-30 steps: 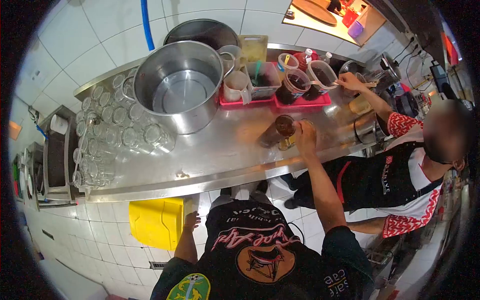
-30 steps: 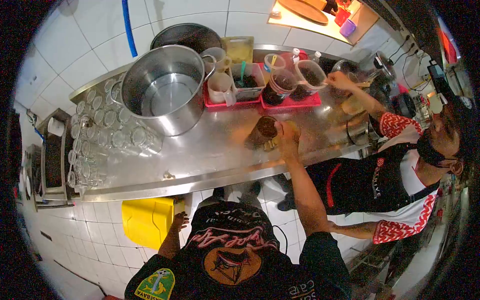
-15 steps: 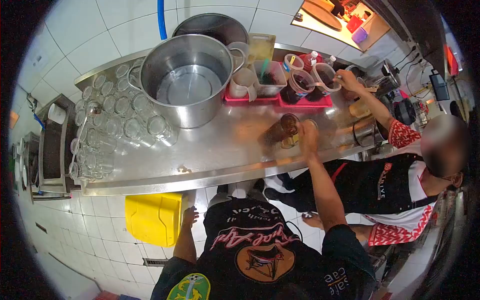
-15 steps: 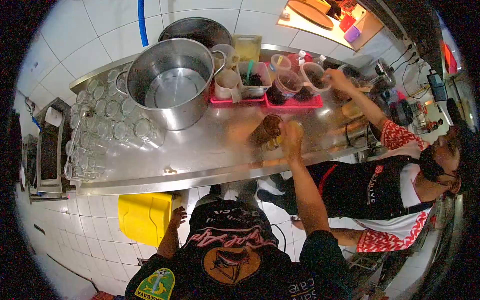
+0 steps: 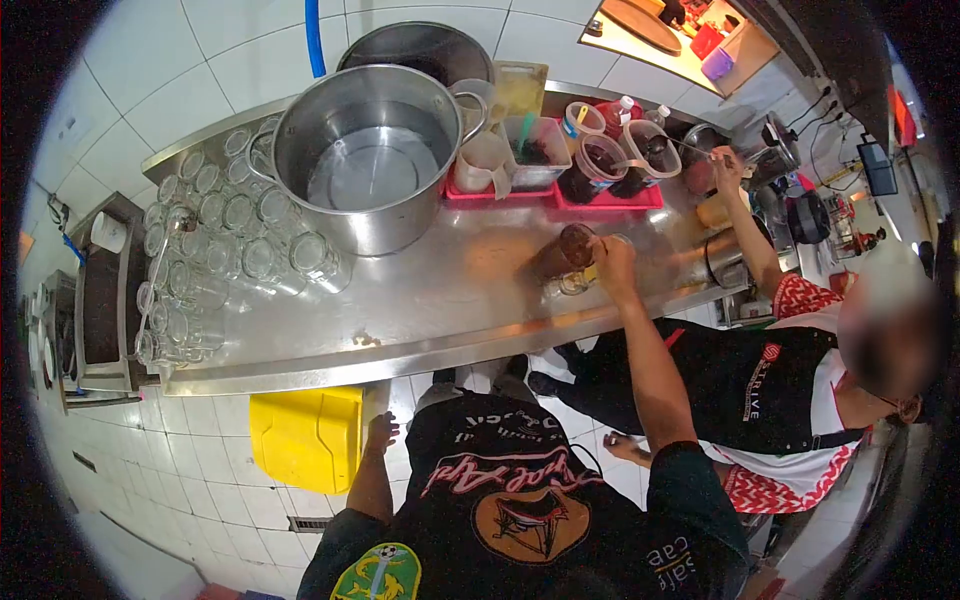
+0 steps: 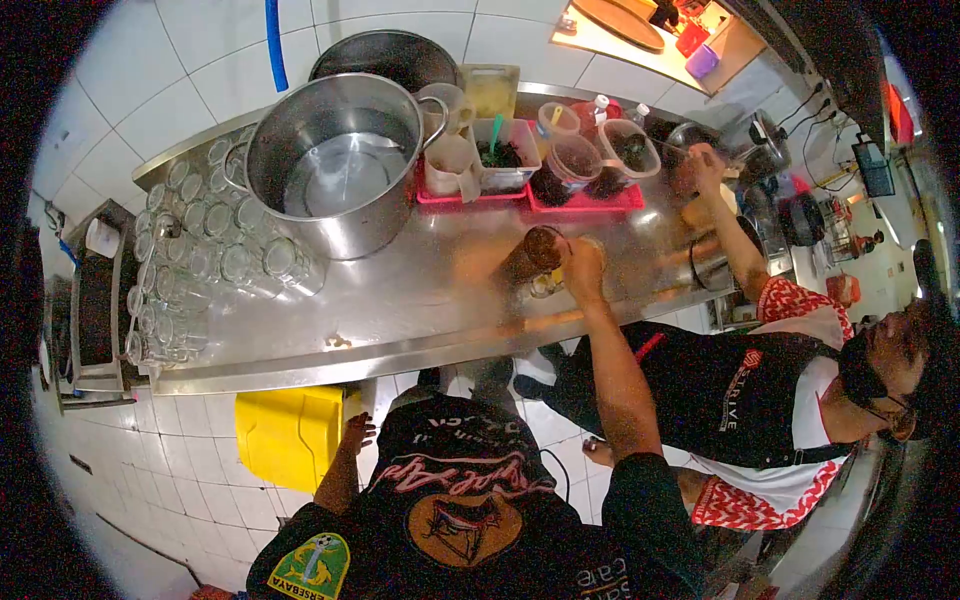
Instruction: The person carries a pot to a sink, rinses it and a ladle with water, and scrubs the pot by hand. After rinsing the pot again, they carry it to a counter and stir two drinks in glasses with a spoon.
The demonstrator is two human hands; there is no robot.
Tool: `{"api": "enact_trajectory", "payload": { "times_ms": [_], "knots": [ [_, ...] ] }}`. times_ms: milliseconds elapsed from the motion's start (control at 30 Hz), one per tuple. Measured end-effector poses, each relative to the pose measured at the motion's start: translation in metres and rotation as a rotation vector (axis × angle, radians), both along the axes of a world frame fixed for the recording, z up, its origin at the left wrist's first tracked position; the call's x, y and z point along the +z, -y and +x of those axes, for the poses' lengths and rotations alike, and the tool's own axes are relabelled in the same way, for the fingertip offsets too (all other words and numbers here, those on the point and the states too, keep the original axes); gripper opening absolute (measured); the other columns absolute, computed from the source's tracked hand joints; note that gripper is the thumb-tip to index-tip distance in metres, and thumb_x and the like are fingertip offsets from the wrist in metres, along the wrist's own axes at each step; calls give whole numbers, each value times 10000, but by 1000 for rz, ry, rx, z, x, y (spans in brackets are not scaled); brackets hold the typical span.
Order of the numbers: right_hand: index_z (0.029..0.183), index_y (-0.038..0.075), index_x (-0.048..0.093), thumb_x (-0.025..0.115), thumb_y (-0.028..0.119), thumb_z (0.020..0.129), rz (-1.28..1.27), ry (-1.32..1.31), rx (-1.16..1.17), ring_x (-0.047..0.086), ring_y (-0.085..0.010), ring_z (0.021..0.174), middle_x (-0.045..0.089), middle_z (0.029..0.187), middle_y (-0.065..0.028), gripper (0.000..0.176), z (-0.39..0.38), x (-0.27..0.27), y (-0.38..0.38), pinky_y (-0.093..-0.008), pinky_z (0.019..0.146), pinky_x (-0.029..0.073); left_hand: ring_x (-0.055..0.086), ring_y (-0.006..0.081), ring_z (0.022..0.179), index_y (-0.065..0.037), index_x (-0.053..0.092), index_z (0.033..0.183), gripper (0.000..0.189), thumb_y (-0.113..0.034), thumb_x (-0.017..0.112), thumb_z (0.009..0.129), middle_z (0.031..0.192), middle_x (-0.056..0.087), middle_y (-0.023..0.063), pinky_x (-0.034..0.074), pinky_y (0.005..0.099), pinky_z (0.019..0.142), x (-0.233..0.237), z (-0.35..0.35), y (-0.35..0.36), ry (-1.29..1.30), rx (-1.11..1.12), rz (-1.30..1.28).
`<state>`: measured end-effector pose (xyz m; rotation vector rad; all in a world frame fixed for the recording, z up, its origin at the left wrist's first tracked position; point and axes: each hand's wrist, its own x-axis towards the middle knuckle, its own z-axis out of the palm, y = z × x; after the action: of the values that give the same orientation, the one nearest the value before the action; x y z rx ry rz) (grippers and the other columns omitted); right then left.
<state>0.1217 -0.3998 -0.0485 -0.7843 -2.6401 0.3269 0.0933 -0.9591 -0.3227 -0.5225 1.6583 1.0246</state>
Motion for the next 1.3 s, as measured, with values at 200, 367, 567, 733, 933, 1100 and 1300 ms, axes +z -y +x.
{"api": "enact_trajectory", "payload": {
  "times_ms": [200,367,567,733,933,1100,1300],
  "knots": [
    [749,8,614,495,192,849,76,-31,66,580,-330,658,582,679,-176,241,-5,12,-4,-402,594,430,556,184,700,-128,528,979,306,-378,457,818,812,597,56,412,421,658,-2,-10,-3,6,2,67],
    [746,15,616,494,198,847,-27,-105,-58,574,-350,668,578,689,-186,242,-12,18,-2,-411,594,428,540,175,673,-144,533,976,347,-428,492,781,781,581,40,400,398,643,-9,-23,-4,20,43,35],
    [762,13,610,499,192,849,-90,-64,-54,571,-352,656,570,675,-193,228,-10,8,-11,-405,576,426,543,183,678,-127,538,970,369,-439,498,776,799,582,48,408,393,639,-12,-27,-2,9,41,66],
    [790,19,618,515,181,847,-113,-170,-135,574,-344,654,583,680,-183,201,-9,28,10,-397,583,430,546,195,682,-115,542,956,362,-433,486,793,814,586,61,414,396,640,-17,-30,-14,1,-14,-23],
    [781,11,594,523,160,838,-18,-368,-9,556,-344,712,568,739,-160,175,6,62,39,-398,632,434,546,198,671,-138,561,938,275,-377,482,827,782,598,64,414,399,638,-28,-38,-32,89,-58,71],
    [799,-7,579,503,140,849,149,-343,-154,546,-338,678,562,750,-172,173,23,95,61,-376,618,433,552,203,634,-166,557,882,259,-387,425,856,775,613,43,399,387,579,-73,-66,-26,342,-22,324],
    [785,32,590,460,249,913,-269,-801,-508,458,-83,559,506,625,6,283,42,61,60,-231,495,352,561,211,634,-171,552,919,303,-427,402,856,800,617,65,405,414,576,-110,-62,-48,39,-225,18]
  ]
}}
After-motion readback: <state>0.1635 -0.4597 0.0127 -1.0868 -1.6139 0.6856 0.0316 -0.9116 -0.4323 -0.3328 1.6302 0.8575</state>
